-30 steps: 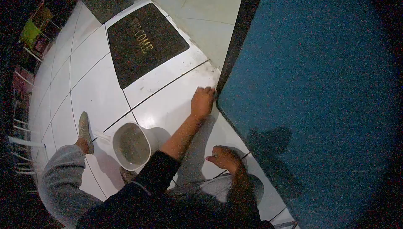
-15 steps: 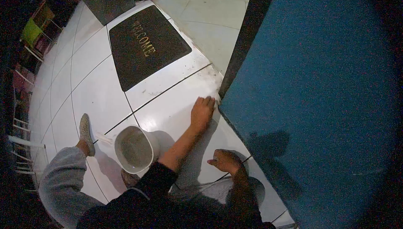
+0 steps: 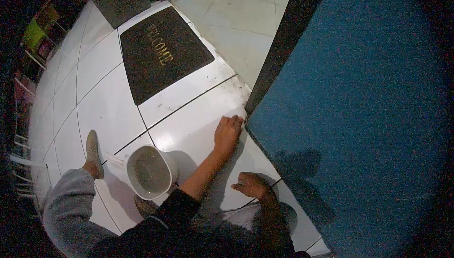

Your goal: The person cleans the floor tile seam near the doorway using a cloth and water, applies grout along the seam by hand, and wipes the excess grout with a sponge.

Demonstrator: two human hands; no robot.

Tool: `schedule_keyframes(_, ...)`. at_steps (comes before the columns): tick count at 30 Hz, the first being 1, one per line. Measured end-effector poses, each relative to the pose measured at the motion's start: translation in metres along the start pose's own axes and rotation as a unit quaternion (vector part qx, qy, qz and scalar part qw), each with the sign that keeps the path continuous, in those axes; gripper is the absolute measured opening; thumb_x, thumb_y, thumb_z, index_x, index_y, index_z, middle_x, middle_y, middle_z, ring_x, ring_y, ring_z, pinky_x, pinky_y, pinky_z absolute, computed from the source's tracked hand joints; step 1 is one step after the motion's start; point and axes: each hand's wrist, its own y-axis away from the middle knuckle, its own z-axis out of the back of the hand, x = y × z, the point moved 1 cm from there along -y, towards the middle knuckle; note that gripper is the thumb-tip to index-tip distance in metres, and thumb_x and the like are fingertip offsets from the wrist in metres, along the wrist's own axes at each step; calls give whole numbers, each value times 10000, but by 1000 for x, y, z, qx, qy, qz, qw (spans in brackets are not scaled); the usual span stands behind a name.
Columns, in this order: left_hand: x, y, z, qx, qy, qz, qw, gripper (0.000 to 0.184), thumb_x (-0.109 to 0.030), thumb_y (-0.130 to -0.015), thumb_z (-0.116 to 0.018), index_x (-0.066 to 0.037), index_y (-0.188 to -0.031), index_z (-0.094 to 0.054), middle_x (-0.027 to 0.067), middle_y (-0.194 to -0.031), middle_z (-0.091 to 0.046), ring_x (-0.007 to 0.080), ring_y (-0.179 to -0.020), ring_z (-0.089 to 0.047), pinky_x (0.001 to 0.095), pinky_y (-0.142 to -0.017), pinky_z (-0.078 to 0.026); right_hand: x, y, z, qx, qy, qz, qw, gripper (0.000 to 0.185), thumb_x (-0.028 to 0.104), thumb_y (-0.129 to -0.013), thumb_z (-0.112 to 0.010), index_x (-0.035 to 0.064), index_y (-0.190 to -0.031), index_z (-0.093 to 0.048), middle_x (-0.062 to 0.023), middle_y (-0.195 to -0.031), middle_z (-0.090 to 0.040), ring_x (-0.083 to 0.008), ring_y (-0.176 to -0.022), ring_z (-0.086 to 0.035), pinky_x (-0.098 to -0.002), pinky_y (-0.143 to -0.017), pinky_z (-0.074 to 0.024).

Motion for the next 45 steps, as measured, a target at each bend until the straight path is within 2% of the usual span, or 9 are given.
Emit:
schedule_keyframes(4, 12, -36, -7, 116, 11, 34, 993, 187, -146, -776, -530, -36, -922, -568, 126, -930, -565, 293, -859, -520, 409, -867, -386, 3, 5, 5, 22, -4, -54, 998, 444, 458, -782, -597, 26, -879, -570, -173, -842, -599, -294, -811, -586, -390, -723, -448)
schedule_keyframes(12, 3, 8, 5, 57, 4, 9, 998, 298, -114, -756, -560, -36, -1044, -563, 114, -1029, -567, 290, -935, -514, 423, -928, -362, 2, 2, 4, 9, 0, 2, 1000, 448, 462, -777, -601, 26, -873, -569, -167, -823, -598, -292, -797, -583, -389, -711, -444)
schedule_keyframes(19, 3, -15, 2, 143, -17, 42, 989, 235, -112, -779, -493, -34, -980, -588, 100, -989, -574, 253, -921, -526, 422, -954, -356, 2, 6, 7, 1, -27, -26, 999, 449, 457, -776, -607, 18, -865, -568, -165, -822, -600, -300, -784, -582, -392, -705, -440)
schedule_keyframes(23, -8, 25, 14, 38, 20, 17, 999, 324, -97, -701, -605, -42, -1019, -568, 102, -1035, -558, 289, -907, -506, 407, -910, -387, 1, 2, 2, -15, -11, 4, 1000, 429, 436, -772, -621, 18, -856, -566, -158, -791, -596, -284, -750, -581, -385, -674, -442)
schedule_keyframes(28, 2, -12, 9, 122, 28, 40, 991, 333, -83, -727, -572, -40, -1057, -560, 113, -1034, -560, 304, -937, -509, 444, -953, -349, 3, 7, 4, -7, -18, -24, 1000, 408, 420, -772, -628, 23, -841, -565, -147, -756, -587, -268, -721, -576, -372, -654, -440)
schedule_keyframes(33, 2, 3, 10, 124, 10, 33, 992, 362, -80, -715, -580, -51, -1075, -556, 114, -1026, -558, 301, -933, -513, 454, -972, -334, 6, 11, 9, -25, -35, -16, 999, 413, 413, -778, -624, 12, -852, -559, -155, -775, -592, -269, -735, -577, -376, -669, -443)
schedule_keyframes(35, -1, 22, 16, 52, 11, 17, 998, 277, -113, -772, -522, -36, -1032, -579, 102, -1024, -565, 266, -945, -515, 442, -976, -332, 7, 8, 8, -20, -39, -13, 999, 419, 416, -780, -621, 10, -860, -559, -159, -784, -595, -273, -745, -579, -380, -678, -445)
schedule_keyframes(36, -2, 20, 19, 87, 14, 30, 996, 309, -95, -756, -538, -37, -1057, -574, 109, -1069, -558, 263, -972, -511, 439, -983, -328, 6, 7, 6, -15, -40, -12, 999, 426, 419, -782, -618, 7, -868, -558, -163, -794, -597, -278, -754, -582, -384, -686, -446)
schedule_keyframes(45, 13, -34, -5, 118, -20, 46, 992, 266, -128, -766, -546, -18, -1007, -568, 103, -992, -563, 295, -884, -496, 381, -843, -417, 4, 5, 6, -7, 9, -9, 1000, 427, 428, -780, -614, 16, -881, -566, -169, -822, -594, -284, -770, -584, -389, -696, -443)
